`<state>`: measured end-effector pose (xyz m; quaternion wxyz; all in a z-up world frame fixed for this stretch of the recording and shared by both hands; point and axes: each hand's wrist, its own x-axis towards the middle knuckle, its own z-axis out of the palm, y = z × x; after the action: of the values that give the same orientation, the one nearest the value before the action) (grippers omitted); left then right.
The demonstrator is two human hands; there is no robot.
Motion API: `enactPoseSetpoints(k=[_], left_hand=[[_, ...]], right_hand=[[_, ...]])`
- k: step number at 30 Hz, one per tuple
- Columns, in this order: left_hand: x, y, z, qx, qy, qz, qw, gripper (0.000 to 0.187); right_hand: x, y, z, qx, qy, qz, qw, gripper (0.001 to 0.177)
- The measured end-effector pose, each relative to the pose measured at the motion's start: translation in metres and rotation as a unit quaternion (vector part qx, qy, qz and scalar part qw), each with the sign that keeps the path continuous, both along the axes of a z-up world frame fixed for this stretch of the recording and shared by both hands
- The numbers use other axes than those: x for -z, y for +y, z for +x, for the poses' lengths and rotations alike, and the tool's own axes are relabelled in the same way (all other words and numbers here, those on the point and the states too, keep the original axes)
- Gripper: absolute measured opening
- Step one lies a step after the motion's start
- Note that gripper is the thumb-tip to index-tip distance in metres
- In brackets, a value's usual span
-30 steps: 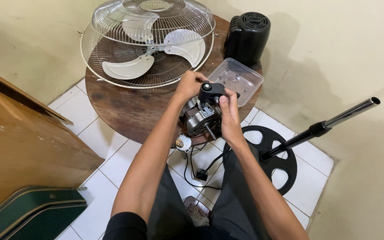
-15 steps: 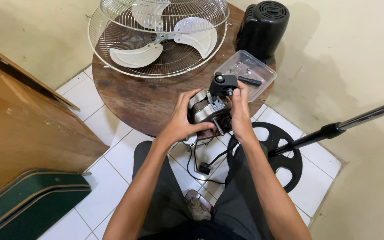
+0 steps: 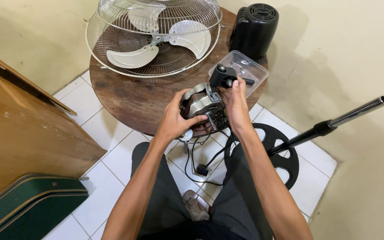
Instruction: The person disassembles an electric fan motor by removing a metal cap, detaching a black plastic housing, and separating internal components. They use a screwdriver to loosen screws and handle small parts from a clear container, placing removed pieces on the table.
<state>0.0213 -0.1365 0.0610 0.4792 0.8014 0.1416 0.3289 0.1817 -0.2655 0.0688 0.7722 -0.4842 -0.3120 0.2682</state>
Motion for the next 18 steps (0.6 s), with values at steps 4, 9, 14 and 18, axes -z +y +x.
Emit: enactPoseSetpoints(k=[4,9,14,18], left_hand=[[-0.010,-0.007,-0.011,-0.004,-0.036,-0.020,0.999,0.089],[-0.041,-0.008,-0.015,-0.029,-0.091,0.047,0.994,0.086],[-0.084,-0.009,-0.019,-0.032,-0.121,0.085,0.988,0.083],[-0.121,-0.006,-0.024,-0.040,-0.148,0.153,0.976,0.083]], right_hand=[[-0.009,-0.007,-0.011,-0.033,-0.016,0.036,0.999,0.045],[-0.041,-0.007,-0.016,-0.053,0.011,0.071,0.996,0.046],[-0.076,-0.007,-0.017,-0.068,0.023,0.117,0.991,0.053],[-0.101,-0.002,-0.017,-0.082,0.028,0.149,0.985,0.063]])
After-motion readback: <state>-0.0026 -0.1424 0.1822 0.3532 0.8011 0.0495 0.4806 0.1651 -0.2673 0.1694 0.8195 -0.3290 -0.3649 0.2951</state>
